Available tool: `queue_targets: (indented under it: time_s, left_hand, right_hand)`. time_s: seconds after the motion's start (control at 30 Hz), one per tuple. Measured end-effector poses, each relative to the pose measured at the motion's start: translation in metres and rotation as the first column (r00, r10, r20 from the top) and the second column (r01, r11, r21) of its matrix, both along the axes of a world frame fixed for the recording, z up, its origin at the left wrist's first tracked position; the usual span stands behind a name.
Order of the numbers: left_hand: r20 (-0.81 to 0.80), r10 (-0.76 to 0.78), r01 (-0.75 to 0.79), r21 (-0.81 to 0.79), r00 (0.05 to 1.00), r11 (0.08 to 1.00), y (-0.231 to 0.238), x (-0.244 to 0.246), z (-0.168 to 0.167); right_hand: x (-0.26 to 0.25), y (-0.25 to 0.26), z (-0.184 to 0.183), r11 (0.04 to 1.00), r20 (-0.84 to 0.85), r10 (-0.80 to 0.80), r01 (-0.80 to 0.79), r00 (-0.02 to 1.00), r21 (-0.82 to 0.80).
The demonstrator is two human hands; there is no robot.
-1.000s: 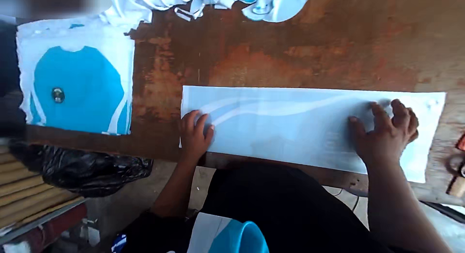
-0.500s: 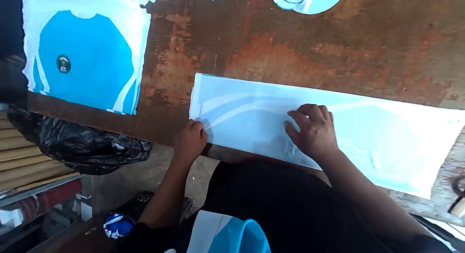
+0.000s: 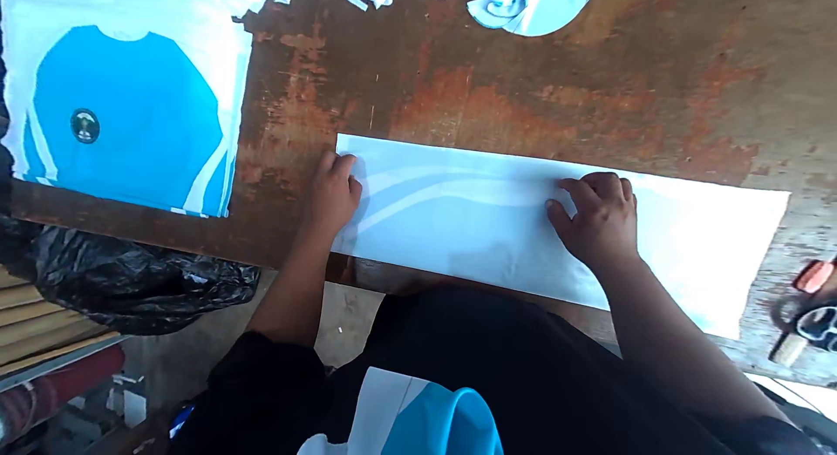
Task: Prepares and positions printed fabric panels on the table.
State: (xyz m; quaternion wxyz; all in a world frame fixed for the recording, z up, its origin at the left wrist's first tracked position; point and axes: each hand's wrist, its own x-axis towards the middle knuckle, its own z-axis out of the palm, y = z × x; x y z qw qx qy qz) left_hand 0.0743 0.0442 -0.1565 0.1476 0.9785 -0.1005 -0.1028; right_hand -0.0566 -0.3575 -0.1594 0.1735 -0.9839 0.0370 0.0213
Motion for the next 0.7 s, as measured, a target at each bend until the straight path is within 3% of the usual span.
queue_targets:
  time_s: [0.17,0.2,0.27,0.3,0.37,0.43,0.47,0.5,0.53,0.6,0.67,0.7]
  left_hand:
    - [-0.101,0.070,-0.068,0.021,0.992,0.997,0.005,0.007,0.013]
    - [-0.148,0.069,-0.079,-0.063,0.987,0.995,0.007,0.001,0.021]
    - [-0.274,-0.061,-0.051,-0.385,0.960,0.921,0.015,-0.027,0.053]
    - [-0.292,-0.216,0.004,-0.585,0.932,0.811,0.021,-0.051,0.074]
    - [-0.194,-0.524,0.085,-0.883,0.829,0.461,0.026,-0.117,0.131]
    - [0.076,-0.745,0.157,-0.987,0.663,0.040,0.020,-0.180,0.174]
    - [0.208,-0.777,0.201,-0.974,0.594,-0.107,0.013,-0.200,0.184]
    - [0.285,-0.756,0.270,-0.951,0.590,-0.148,0.006,-0.215,0.187]
    - [0.307,-0.720,0.338,-0.935,0.622,-0.106,0.003,-0.226,0.183]
    - [0.253,-0.627,0.385,-0.919,0.737,0.082,0.003,-0.246,0.159]
    - [0.152,-0.459,0.351,-0.853,0.875,0.386,0.002,-0.270,0.135]
    - [0.106,-0.353,0.297,-0.781,0.930,0.550,0.000,-0.285,0.124]
  right_hand:
    - [-0.007,-0.005,0.012,0.999,-0.038,-0.032,0.032,0.999,0.004]
    - [-0.010,-0.003,0.014,1.000,-0.035,-0.016,0.017,0.999,0.020]
    - [-0.022,0.005,0.020,0.996,-0.028,0.034,-0.031,0.999,0.089]
    - [-0.030,0.011,0.022,0.987,-0.013,0.065,-0.062,0.998,0.146]
    - [-0.047,0.024,0.025,0.957,-0.005,0.143,-0.136,0.990,0.256]
    - [-0.059,0.041,0.028,0.909,0.003,0.241,-0.227,0.971,0.349]
    - [-0.063,0.051,0.031,0.873,0.013,0.303,-0.283,0.953,0.397]
    - [-0.064,0.064,0.035,0.817,0.041,0.377,-0.353,0.925,0.455]
    - [-0.064,0.078,0.040,0.734,0.077,0.453,-0.420,0.888,0.534]
    - [-0.069,0.110,0.055,0.454,0.144,0.601,-0.484,0.786,0.748]
    - [-0.077,0.144,0.067,0.122,0.193,0.769,-0.436,0.609,0.892]
    - [-0.084,0.162,0.071,0.006,0.215,0.841,-0.407,0.497,0.914]
